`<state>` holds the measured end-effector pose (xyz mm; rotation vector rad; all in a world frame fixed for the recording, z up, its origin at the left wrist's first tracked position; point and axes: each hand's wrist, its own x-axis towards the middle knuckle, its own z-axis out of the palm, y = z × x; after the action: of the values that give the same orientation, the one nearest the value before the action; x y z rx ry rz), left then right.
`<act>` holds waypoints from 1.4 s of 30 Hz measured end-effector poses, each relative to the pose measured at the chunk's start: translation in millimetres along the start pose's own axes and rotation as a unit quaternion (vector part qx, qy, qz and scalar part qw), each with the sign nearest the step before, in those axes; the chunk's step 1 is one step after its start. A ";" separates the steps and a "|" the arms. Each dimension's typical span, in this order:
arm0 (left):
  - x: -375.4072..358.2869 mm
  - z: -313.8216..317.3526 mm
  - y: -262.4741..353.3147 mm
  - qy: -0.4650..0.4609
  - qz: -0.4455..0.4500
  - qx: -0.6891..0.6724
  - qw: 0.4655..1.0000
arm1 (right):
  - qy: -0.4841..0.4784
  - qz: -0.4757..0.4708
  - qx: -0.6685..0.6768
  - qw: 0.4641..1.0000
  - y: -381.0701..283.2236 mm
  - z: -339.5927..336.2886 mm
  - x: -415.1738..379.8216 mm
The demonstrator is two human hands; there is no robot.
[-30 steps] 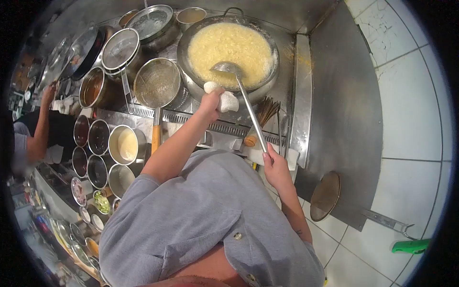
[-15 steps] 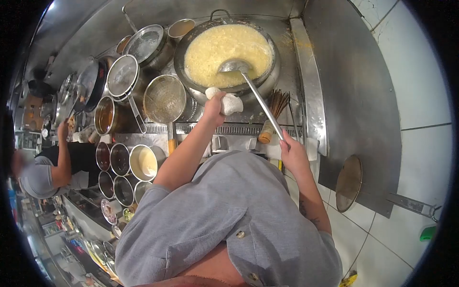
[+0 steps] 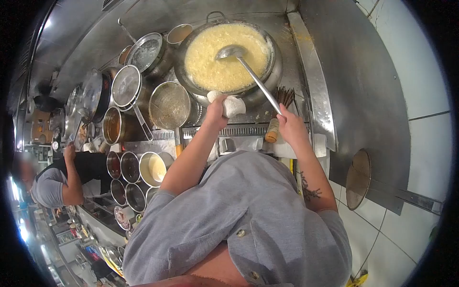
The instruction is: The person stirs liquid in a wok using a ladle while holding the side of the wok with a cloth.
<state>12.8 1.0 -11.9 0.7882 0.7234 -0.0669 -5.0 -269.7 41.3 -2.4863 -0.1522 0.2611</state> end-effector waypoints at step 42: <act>-97.7 -138.5 -4.6 -0.150 -0.066 -0.155 0.974 | -0.044 -0.028 0.042 0.998 -11.8 6.2 15.2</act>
<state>-141.8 70.2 -21.1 0.4182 0.4814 -0.1848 7.9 -254.1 41.3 -2.3840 -0.2430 0.3454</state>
